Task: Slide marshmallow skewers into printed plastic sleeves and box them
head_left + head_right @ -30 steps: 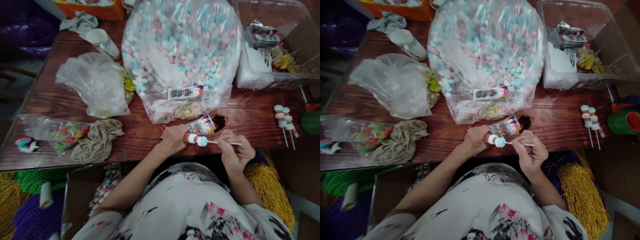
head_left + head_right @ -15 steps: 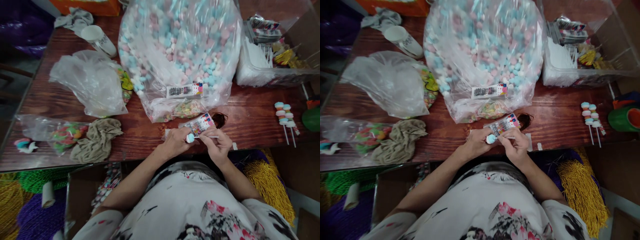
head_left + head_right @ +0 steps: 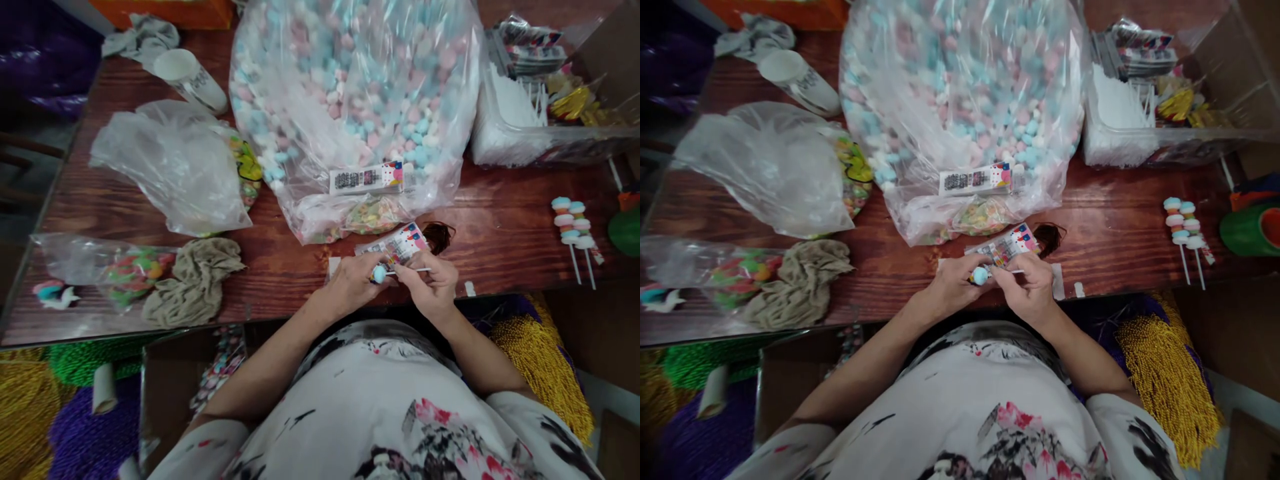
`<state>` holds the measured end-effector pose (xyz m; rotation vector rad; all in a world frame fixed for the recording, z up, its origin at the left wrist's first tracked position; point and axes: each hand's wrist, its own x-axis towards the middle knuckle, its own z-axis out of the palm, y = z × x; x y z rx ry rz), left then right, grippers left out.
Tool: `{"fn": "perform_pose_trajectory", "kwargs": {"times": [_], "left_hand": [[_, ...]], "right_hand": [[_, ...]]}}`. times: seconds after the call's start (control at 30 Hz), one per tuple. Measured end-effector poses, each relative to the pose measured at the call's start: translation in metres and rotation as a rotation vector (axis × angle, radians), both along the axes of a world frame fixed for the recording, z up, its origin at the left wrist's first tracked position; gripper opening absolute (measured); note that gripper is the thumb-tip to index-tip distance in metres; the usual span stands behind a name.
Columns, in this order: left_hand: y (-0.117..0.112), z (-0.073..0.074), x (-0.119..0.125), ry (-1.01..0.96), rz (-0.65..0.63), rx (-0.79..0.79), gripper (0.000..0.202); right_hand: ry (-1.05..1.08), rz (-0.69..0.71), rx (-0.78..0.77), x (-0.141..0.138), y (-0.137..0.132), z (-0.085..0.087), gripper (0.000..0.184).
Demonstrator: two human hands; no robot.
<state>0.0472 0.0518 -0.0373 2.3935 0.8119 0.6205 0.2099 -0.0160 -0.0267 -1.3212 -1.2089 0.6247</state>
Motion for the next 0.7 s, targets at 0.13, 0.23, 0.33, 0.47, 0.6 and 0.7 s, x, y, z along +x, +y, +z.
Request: {"fn": "perform_pose_trajectory", "kwargs": {"times": [0.13, 0.23, 0.33, 0.47, 0.6, 0.7], "left_hand": [[0.001, 0.004, -0.001, 0.016, 0.005, -0.056, 0.033], [0.009, 0.014, -0.01, 0.053, 0.014, -0.133, 0.072], [0.018, 0.025, -0.021, 0.151, -0.056, -0.219, 0.068], [0.023, 0.031, -0.029, 0.203, -0.213, -0.429, 0.02], [0.018, 0.027, -0.031, 0.199, -0.095, -0.356, 0.018], [0.014, 0.024, -0.035, 0.26, 0.054, -0.155, 0.01]], "right_hand": [[0.045, 0.097, -0.1, -0.003, 0.003, 0.002, 0.029], [0.052, 0.217, -0.025, 0.005, 0.003, 0.004, 0.021], [0.074, 0.317, 0.101, 0.017, 0.001, 0.008, 0.009], [0.04, 0.358, 0.222, 0.026, 0.004, 0.009, 0.022], [-0.04, 0.3, 0.281, 0.027, 0.01, 0.007, 0.025], [-0.013, 0.202, 0.264, 0.026, 0.009, 0.005, 0.017]]}}
